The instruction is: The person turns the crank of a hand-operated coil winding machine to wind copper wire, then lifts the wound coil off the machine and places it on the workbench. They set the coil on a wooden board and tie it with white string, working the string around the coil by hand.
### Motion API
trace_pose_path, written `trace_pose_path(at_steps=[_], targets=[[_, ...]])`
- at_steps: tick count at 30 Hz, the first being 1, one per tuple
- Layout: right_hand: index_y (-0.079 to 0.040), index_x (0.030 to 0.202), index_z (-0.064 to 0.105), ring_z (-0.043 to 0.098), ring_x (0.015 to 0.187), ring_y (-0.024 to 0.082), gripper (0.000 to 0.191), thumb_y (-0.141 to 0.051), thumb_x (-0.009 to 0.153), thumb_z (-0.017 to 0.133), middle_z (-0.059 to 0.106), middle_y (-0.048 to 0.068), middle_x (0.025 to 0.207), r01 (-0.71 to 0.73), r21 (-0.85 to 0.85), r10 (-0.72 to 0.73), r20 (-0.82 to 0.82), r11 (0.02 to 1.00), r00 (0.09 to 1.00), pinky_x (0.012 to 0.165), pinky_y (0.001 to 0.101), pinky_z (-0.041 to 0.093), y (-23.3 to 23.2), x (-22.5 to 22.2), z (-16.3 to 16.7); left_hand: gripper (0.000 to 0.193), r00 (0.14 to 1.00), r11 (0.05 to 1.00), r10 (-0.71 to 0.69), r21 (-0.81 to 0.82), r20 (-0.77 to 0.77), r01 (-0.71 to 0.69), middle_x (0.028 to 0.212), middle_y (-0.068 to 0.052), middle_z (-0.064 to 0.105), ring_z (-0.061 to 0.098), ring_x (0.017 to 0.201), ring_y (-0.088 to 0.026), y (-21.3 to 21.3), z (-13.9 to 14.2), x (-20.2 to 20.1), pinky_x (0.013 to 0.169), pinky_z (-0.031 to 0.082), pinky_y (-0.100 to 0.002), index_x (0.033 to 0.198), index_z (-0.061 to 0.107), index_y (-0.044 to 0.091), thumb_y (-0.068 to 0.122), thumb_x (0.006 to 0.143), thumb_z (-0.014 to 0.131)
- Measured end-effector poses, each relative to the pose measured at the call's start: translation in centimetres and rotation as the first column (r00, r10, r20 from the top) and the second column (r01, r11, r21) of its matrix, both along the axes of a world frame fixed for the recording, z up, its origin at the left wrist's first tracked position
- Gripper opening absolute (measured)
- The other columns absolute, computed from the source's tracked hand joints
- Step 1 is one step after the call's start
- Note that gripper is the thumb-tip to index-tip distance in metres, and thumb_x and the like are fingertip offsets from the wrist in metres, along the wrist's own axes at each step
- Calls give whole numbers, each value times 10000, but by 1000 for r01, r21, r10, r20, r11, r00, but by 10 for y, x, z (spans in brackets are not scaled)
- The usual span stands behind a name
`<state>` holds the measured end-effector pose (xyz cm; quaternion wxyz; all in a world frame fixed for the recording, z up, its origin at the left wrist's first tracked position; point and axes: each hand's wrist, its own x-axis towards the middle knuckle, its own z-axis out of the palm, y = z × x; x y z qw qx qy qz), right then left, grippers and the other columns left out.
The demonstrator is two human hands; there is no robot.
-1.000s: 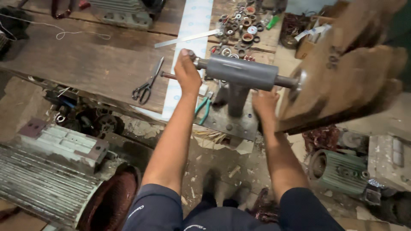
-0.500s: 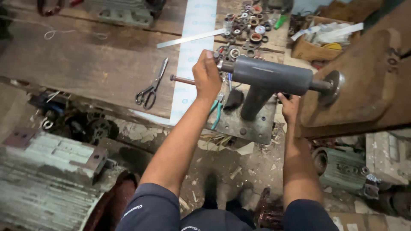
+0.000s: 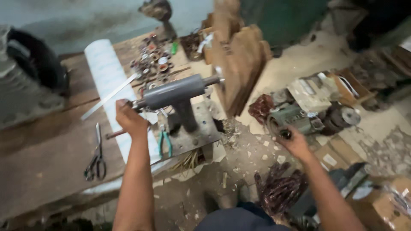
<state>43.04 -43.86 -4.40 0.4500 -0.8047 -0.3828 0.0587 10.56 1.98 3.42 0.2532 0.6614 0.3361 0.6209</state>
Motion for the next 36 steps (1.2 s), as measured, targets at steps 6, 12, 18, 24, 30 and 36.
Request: trace_pose_path(at_steps=[6, 12, 18, 24, 30, 36], targets=[[-83, 1120, 705, 717, 902, 386, 290, -240, 878, 742, 749, 177, 1039, 67, -174, 36, 529, 982, 848, 781, 438, 555, -36, 7, 96, 477, 975, 983, -43, -166, 216, 80, 893, -56, 583, 586, 684, -160, -8, 17, 5, 596, 518, -312, 1035, 558, -3, 432, 1126, 385], [-32, 1138, 662, 682, 781, 303, 262, -177, 944, 763, 701, 147, 880, 52, 144, -97, 330, 988, 939, 718, 391, 534, -5, -9, 207, 479, 972, 985, -25, -162, 234, 64, 945, -63, 595, 590, 760, -158, 0, 22, 3, 682, 503, -314, 1062, 575, 6, 442, 1146, 397], [-42, 1357, 515, 651, 775, 183, 349, -116, 1038, 636, 671, 103, 921, -114, 639, 34, 135, 760, 990, 723, 324, 536, 36, -42, 291, 495, 944, 968, -20, -230, 328, 101, 897, -47, 594, 565, 753, -157, -3, 36, 3, 678, 471, -326, 1017, 599, 43, 496, 1106, 421], [-66, 1198, 612, 711, 754, 352, 196, -150, 1022, 631, 691, 167, 807, -174, 300, 49, 380, 938, 923, 685, 446, 540, 77, -49, 326, 492, 938, 961, -36, -246, 346, 128, 905, -47, 607, 569, 795, -156, -6, 40, 0, 719, 474, -327, 1003, 587, 51, 514, 1098, 453], [-25, 1119, 584, 682, 813, 449, 241, -212, 969, 607, 708, 226, 864, -257, 111, 172, 488, 960, 855, 754, 549, 527, 128, -24, 339, 488, 921, 958, -84, -225, 381, 181, 909, -35, 584, 551, 805, -158, 3, 28, -1, 723, 456, -328, 1007, 582, 60, 529, 1086, 471], [-2, 1024, 630, 654, 842, 493, 240, -219, 927, 598, 696, 275, 931, -251, 58, 180, 545, 966, 819, 777, 548, 519, 195, 5, 346, 482, 890, 924, -42, -321, 453, 207, 876, -42, 589, 568, 751, -159, 9, 17, 1, 649, 449, -321, 1016, 547, 87, 563, 1065, 492]])
